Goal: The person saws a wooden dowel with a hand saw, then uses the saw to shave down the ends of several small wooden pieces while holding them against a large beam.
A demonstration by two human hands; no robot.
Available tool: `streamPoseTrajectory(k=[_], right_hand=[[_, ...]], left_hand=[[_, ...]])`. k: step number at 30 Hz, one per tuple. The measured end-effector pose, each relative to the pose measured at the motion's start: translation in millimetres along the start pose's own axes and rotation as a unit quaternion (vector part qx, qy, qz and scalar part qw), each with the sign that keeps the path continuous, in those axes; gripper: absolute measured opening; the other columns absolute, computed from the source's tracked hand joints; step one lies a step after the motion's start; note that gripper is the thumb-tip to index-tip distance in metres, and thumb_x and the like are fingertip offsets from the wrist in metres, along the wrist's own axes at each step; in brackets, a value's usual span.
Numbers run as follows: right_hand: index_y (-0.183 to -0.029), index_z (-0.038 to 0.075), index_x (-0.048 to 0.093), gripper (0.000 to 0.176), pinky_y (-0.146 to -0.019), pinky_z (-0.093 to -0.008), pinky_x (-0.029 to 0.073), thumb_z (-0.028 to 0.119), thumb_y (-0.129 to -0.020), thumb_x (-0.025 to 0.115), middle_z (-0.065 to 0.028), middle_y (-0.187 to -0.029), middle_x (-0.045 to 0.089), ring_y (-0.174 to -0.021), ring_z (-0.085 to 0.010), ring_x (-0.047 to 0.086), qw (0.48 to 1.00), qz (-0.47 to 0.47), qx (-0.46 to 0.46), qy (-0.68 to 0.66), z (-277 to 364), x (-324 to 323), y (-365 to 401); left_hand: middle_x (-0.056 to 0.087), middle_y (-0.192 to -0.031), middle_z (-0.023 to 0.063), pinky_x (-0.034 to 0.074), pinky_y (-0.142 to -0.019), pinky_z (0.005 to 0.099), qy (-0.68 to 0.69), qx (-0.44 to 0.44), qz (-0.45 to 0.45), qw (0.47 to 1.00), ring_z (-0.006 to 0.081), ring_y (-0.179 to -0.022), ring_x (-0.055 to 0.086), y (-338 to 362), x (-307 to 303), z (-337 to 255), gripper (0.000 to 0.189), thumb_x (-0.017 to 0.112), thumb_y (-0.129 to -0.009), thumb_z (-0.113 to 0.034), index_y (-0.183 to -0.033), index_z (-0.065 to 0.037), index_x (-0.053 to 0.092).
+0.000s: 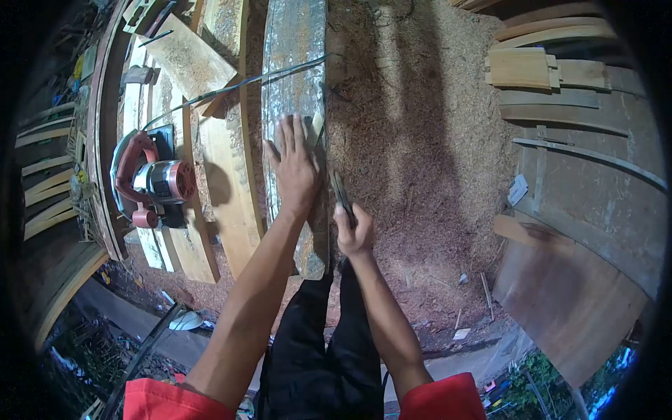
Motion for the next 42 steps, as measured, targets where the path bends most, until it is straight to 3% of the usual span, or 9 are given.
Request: streamPoseTrajectory(k=[4,11,16,19,22,25,31,36,42], right_hand=[[-0.068,0.004,0.052,0.034,-0.049,-0.0311,0.034,0.025,-0.094,0.061,-0.0023,-0.056,0.05,-0.052,-0.0107,0.048,1.0,0.0,-0.005,0.0,-19,-8,-3],[-0.073,0.003,0.057,0.033,-0.052,-0.0303,0.038,0.027,-0.095,0.06,-0.0026,-0.058,0.052,-0.055,-0.0109,0.051,0.999,0.032,0.02,0.031,10,-10,-26],[-0.069,0.003,0.054,0.036,-0.051,-0.032,0.036,0.027,-0.094,0.061,-0.0038,-0.058,0.052,-0.054,-0.0121,0.049,0.999,0.006,0.022,0.031,-18,-28,30],[-0.069,0.003,0.054,0.034,-0.05,-0.0324,0.036,0.026,-0.094,0.061,-0.0041,-0.056,0.05,-0.052,-0.0118,0.047,1.0,0.011,-0.007,0.012,-8,-23,-1],[-0.071,0.003,0.056,0.032,-0.049,-0.0315,0.035,0.023,-0.095,0.061,-0.0029,-0.055,0.048,-0.052,-0.0101,0.046,1.0,0.018,-0.008,0.019,-8,-14,-15],[-0.073,0.002,0.058,0.031,-0.049,-0.0298,0.036,0.024,-0.095,0.059,-0.0013,-0.057,0.051,-0.054,-0.0084,0.047,0.999,0.014,-0.007,0.037,-12,-30,29],[-0.067,0.004,0.05,0.037,-0.048,-0.0301,0.032,0.025,-0.096,0.06,0.0012,-0.054,0.044,-0.053,-0.0074,0.043,0.999,0.029,-0.008,0.022,-3,-7,-30],[-0.068,0.003,0.051,0.037,-0.048,-0.0309,0.032,0.025,-0.096,0.06,0.0007,-0.054,0.043,-0.053,-0.0077,0.042,0.999,0.009,-0.027,0.017,-6,-36,27],[-0.068,0.003,0.052,0.035,-0.048,-0.0308,0.032,0.023,-0.094,0.061,-0.0004,-0.054,0.044,-0.052,-0.0089,0.044,0.999,0.028,-0.03,0.017,-14,-19,-15]], left_hand=[[0.032,-0.158,0.008,0.003,-0.12,0.0549,0.036,0.04,0.048,0.997,0.0244,-0.148,0.025,2,1,-6,0.065,0.051,-0.092,-0.015,-0.153,-0.014,0.03],[0.037,-0.156,0.0059,0.006,-0.12,0.0566,0.011,0.056,0.038,0.998,0.0239,-0.147,0.028,7,4,-5,0.058,0.051,-0.093,-0.016,-0.15,-0.015,0.037],[0.04,-0.153,0.0055,0.008,-0.119,0.0572,0.003,0.05,0.027,0.998,0.0236,-0.146,0.03,3,4,-5,0.055,0.049,-0.094,-0.014,-0.148,-0.015,0.039],[0.041,-0.153,0.0047,0.008,-0.119,0.0574,0.018,0.048,0.015,0.999,0.0228,-0.146,0.031,4,6,-4,0.055,0.05,-0.094,-0.015,-0.148,-0.015,0.04],[0.034,-0.157,0.0003,0.004,-0.121,0.0565,-0.003,0.042,0.036,0.998,0.0195,-0.148,0.026,4,11,-1,0.068,0.056,-0.088,-0.015,-0.152,-0.018,0.034],[0.035,-0.157,0.0007,0.005,-0.121,0.0563,0.014,0.037,0.038,0.998,0.0197,-0.147,0.027,4,8,-2,0.067,0.056,-0.088,-0.015,-0.151,-0.018,0.035],[0.035,-0.157,0.0009,0.005,-0.12,0.0564,0.005,0.042,0.035,0.998,0.0201,-0.147,0.028,5,7,-3,0.065,0.056,-0.089,-0.015,-0.151,-0.018,0.036],[0.037,-0.156,0.0015,0.007,-0.12,0.0569,0.02,0.034,0.026,0.999,0.0204,-0.146,0.03,1,5,-4,0.062,0.055,-0.091,-0.016,-0.15,-0.017,0.036],[0.039,-0.154,0.0021,0.008,-0.12,0.0575,0.019,0.036,0.016,0.999,0.0212,-0.145,0.032,2,6,-3,0.059,0.055,-0.092,-0.017,-0.149,-0.016,0.038]])
Point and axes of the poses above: each hand's wrist, its own y-axis away from the middle knuckle, its own x-axis out of the palm, z = x × y, the point moved 6 cm from there along -y, towards the middle knuckle
